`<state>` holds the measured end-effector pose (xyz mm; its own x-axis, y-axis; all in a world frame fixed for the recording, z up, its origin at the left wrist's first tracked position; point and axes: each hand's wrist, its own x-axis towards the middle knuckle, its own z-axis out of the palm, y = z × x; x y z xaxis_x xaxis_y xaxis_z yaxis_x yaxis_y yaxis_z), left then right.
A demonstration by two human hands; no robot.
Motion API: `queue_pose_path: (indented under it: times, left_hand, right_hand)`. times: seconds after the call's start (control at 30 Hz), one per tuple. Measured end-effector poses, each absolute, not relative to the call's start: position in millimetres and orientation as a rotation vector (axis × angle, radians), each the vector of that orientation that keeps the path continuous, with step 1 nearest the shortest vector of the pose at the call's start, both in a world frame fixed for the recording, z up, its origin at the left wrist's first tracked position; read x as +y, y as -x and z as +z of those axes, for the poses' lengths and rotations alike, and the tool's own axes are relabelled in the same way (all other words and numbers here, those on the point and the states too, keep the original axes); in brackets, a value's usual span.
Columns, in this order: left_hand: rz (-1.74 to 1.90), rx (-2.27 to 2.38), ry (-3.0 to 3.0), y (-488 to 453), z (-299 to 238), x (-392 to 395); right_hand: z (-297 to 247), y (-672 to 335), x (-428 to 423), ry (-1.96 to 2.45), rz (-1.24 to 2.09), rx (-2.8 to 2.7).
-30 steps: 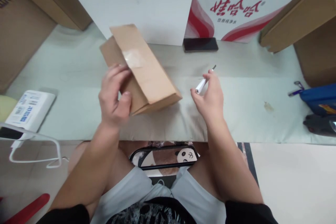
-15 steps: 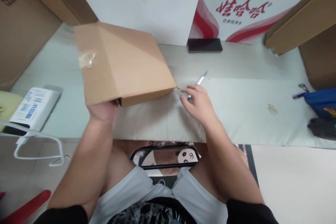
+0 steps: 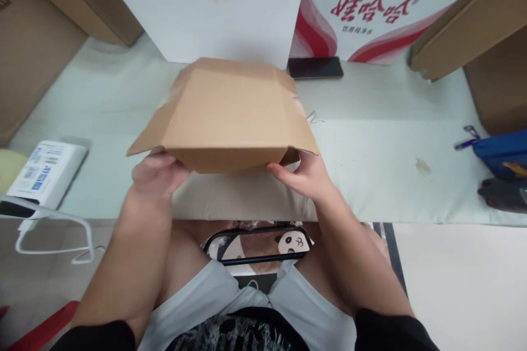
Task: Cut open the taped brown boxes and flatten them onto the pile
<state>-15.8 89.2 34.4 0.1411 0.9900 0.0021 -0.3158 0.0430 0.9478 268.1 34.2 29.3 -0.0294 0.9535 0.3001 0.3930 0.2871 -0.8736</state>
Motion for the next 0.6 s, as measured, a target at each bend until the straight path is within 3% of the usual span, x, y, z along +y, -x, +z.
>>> queue_pose_path:
  times: [0.33,0.6]
  left_hand:
    - [1.405,1.06,-1.27,4.1,41.1,103.9]
    - [1.396,1.179,-1.485,15.4,42.2,100.5]
  right_hand:
    - [28.3,-265.1,45.2,1.268,0.554,-1.253]
    - [42.3,-269.9,42.7,1.308,0.924,-1.03]
